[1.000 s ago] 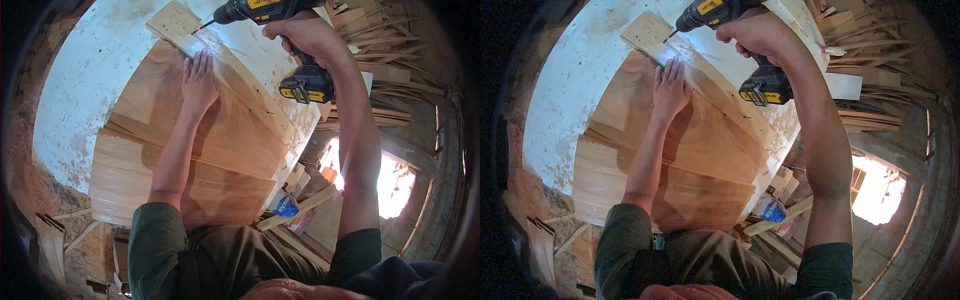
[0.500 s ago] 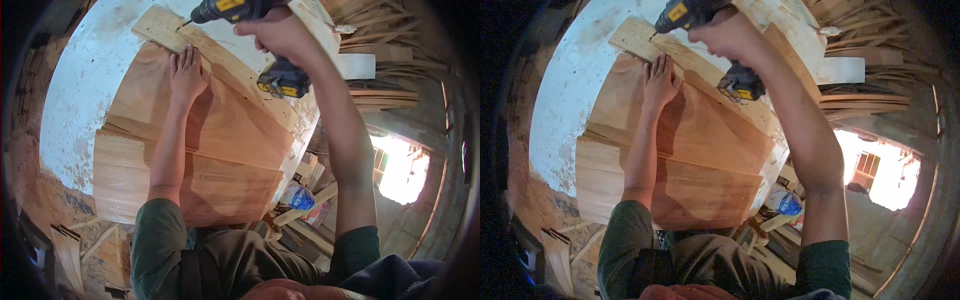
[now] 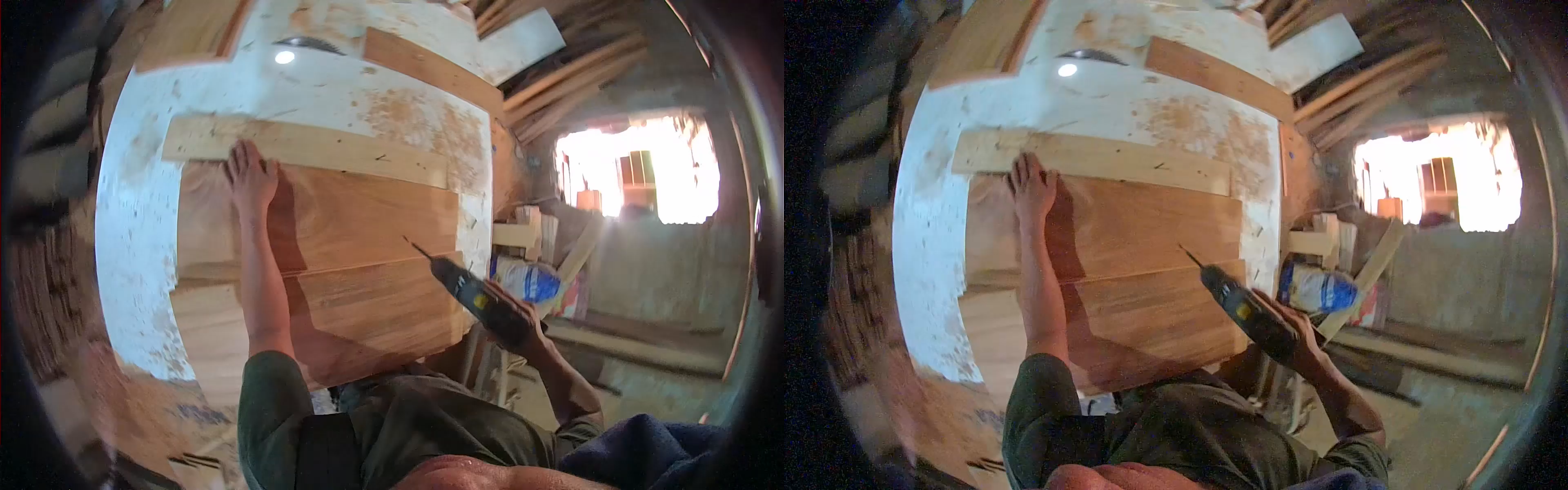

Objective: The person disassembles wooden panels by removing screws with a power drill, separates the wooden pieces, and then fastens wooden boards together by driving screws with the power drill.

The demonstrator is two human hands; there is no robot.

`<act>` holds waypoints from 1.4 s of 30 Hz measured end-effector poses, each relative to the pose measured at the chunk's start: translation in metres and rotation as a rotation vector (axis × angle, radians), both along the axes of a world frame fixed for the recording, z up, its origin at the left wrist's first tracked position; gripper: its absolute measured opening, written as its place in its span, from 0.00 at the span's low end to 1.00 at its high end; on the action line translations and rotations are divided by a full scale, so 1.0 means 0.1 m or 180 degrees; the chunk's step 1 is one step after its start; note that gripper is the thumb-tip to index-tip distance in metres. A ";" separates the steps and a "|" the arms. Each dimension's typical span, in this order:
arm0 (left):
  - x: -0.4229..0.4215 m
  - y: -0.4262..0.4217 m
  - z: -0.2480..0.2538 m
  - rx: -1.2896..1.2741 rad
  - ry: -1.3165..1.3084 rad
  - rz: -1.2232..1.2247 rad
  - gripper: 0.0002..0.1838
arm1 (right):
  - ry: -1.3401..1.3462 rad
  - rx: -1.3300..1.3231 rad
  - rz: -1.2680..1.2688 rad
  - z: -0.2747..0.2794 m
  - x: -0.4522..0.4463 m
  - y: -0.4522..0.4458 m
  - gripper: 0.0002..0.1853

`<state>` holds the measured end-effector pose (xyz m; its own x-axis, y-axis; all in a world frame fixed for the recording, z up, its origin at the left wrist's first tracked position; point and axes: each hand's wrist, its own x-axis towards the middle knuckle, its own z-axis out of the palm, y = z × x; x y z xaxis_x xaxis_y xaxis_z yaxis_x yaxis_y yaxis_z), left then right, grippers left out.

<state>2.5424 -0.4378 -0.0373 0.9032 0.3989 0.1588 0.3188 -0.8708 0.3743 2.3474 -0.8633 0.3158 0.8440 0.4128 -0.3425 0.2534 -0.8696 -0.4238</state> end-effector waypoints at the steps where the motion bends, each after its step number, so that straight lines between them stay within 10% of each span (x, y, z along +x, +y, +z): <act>1: -0.01 -0.05 0.02 0.0051 -0.0058 0.0039 0.37 | -0.0221 0.0084 0.0010 -0.04 -0.29 -0.21 0.35; 4: -0.04 -0.11 0.13 0.0312 -0.0091 -0.0075 0.37 | 0.0752 0.1026 -0.1987 -0.24 -1.23 -0.68 0.32; 7: 0.14 -0.25 0.11 0.0455 -0.0245 0.0043 0.38 | 0.0424 0.1047 -0.2263 -0.32 -1.77 -0.66 0.33; 10: 0.47 -0.62 0.28 0.0035 -0.0984 -0.1607 0.39 | 0.0642 0.1293 -0.2968 -0.29 -2.14 -0.50 0.34; 17: 0.92 -1.48 0.54 0.0068 0.1057 -0.2387 0.57 | 0.0169 0.0505 -0.2491 -0.29 -2.39 -0.58 0.38; 25: 1.10 -1.57 0.80 0.0795 0.1065 -0.2521 0.51 | -0.0347 0.0496 -0.2581 -0.50 -2.77 -0.73 0.38; 30: 1.04 -1.42 0.94 0.0451 0.0093 -0.2843 0.30 | -0.0364 0.0806 -0.2700 -0.54 -2.82 -0.85 0.39; 39: 0.39 -0.55 3.08 0.1569 -0.1767 -0.2103 0.19 | 0.0002 0.1647 -0.2111 -0.84 -2.68 -1.13 0.38; 42: -0.42 -0.16 4.00 0.0679 -0.2644 -0.1370 0.18 | 0.0133 0.1865 -0.1618 -1.20 -2.59 -1.30 0.40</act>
